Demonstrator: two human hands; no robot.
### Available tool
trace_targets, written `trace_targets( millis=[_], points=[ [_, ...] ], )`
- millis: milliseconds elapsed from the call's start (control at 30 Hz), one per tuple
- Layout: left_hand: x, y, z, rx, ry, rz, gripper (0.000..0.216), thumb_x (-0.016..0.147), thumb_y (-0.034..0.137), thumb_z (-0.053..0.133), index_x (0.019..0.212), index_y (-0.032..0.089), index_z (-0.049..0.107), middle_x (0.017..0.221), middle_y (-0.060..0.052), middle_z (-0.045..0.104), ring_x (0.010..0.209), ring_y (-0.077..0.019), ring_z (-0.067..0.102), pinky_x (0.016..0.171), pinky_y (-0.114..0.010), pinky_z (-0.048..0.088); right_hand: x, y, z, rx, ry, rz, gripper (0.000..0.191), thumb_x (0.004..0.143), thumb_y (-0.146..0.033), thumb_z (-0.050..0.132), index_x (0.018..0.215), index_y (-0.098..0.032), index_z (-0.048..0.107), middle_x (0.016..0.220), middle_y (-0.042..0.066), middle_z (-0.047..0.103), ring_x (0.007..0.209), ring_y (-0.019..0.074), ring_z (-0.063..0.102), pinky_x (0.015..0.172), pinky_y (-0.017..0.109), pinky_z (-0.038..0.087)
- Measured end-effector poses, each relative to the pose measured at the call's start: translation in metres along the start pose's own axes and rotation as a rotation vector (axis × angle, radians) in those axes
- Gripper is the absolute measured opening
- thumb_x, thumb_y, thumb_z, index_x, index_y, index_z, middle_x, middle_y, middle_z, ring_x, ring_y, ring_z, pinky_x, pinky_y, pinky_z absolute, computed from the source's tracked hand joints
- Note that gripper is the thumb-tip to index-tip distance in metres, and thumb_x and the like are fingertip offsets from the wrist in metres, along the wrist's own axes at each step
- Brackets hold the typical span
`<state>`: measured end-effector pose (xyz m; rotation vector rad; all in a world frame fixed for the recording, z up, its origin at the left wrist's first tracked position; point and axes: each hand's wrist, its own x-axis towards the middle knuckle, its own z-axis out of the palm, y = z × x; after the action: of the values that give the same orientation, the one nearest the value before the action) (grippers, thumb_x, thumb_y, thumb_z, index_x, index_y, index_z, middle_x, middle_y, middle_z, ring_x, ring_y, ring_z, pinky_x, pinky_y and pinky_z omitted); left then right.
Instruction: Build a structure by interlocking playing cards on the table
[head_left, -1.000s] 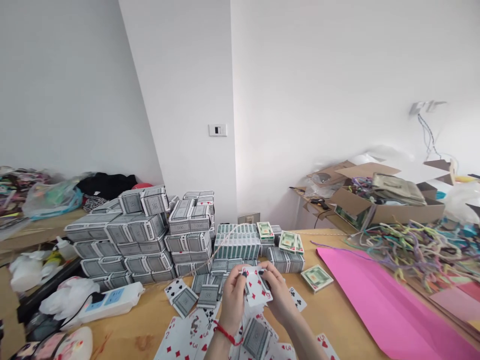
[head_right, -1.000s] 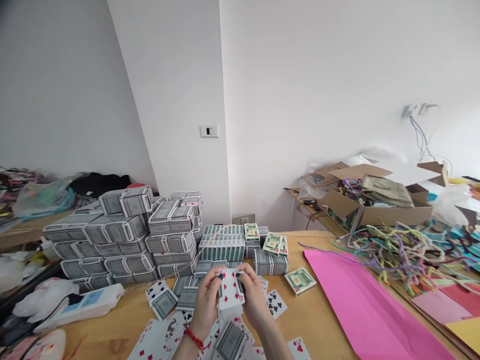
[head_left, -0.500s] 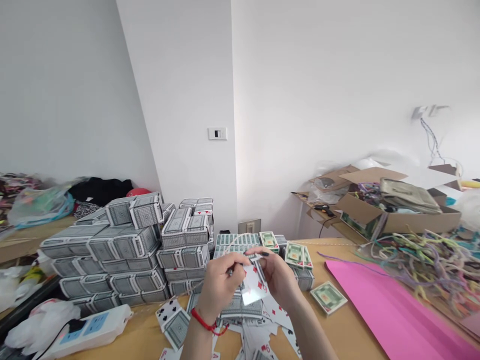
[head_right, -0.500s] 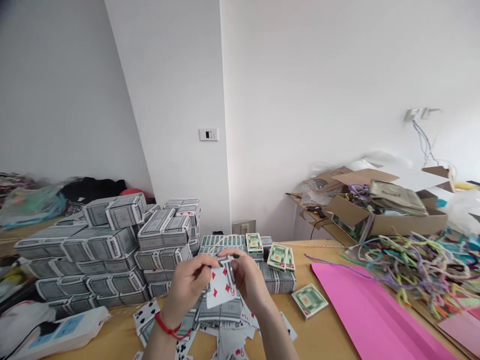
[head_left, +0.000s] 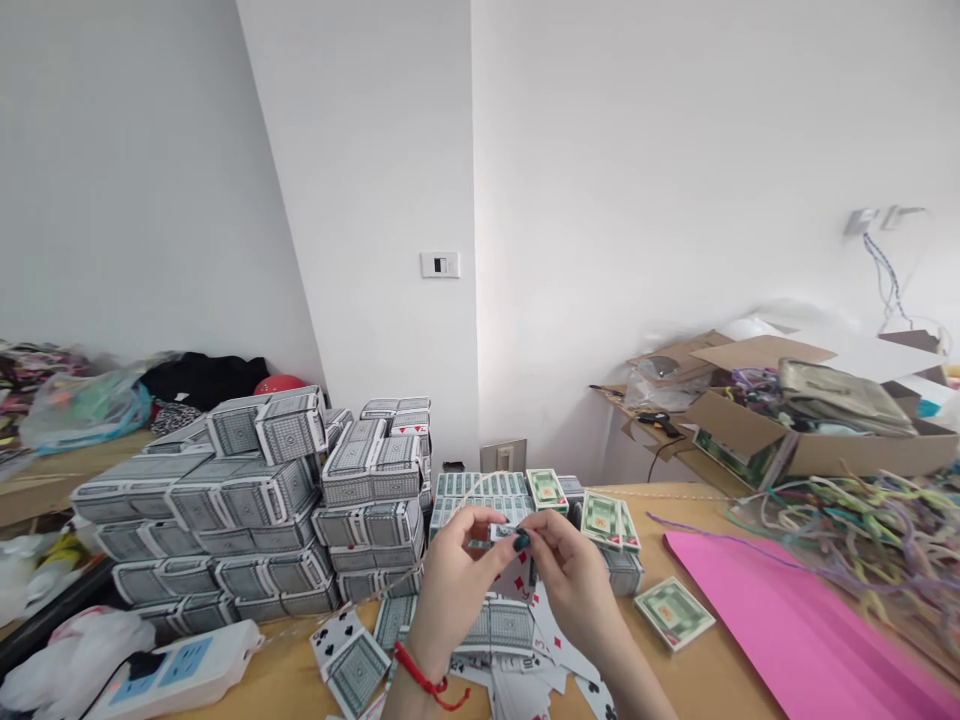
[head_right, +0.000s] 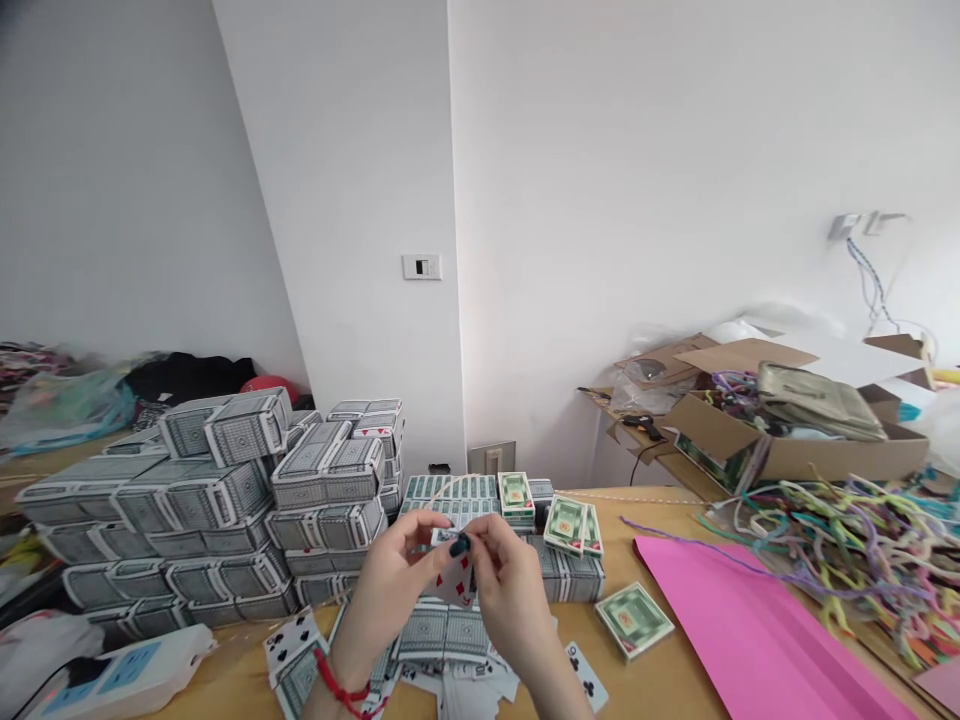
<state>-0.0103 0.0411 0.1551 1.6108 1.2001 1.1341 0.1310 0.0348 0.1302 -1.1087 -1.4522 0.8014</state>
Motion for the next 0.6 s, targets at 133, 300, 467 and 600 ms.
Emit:
trace_targets(
  millis=[133,300,467,600],
  points=[
    [0.004,-0.006,0.008,-0.004,0.129,0.015,0.018,0.069,0.034,0.060,0.070,0.016,0.060,0.063,-0.001,0.057,0.058,-0.0152,0.052,0.054,-0.024,0.041,-0.004,-0.002,0.001,-0.046,0.006,-0.046,0.022,0.083,-0.039,0.044,0.075,-0.021,0.054,0.061,0.000,0.051,0.053,0.0133,0.042,0.048,0.023,0.032],
    [0.006,-0.007,0.005,-0.149,0.007,-0.043,0.022,0.065,0.035,0.063,0.061,0.014,0.063,0.059,-0.002,0.059,0.058,-0.0147,0.052,0.057,-0.024,0.041,-0.003,0.004,-0.007,0.087,-0.063,-0.014,0.024,0.083,-0.039,0.046,0.071,-0.019,0.052,0.060,-0.001,0.047,0.053,0.0116,0.040,0.050,0.022,0.033],
    [0.006,-0.004,0.004,-0.294,-0.089,-0.148,0.033,0.069,0.044,0.060,0.082,0.013,0.064,0.073,-0.005,0.063,0.065,-0.0148,0.055,0.059,-0.024,0.045,-0.001,0.017,-0.016,0.251,-0.026,0.097,0.029,0.079,-0.046,0.052,0.073,-0.017,0.052,0.052,-0.006,0.041,0.043,0.0072,0.035,0.041,0.019,0.030],
    [0.006,-0.006,0.005,-0.282,-0.177,-0.136,0.038,0.065,0.038,0.066,0.094,0.015,0.059,0.084,-0.007,0.065,0.075,-0.0179,0.059,0.061,-0.025,0.047,0.000,0.018,-0.014,0.428,-0.004,0.166,0.033,0.075,-0.051,0.057,0.079,-0.019,0.048,0.049,-0.005,0.049,0.041,0.0100,0.047,0.044,0.023,0.041]
  ],
)
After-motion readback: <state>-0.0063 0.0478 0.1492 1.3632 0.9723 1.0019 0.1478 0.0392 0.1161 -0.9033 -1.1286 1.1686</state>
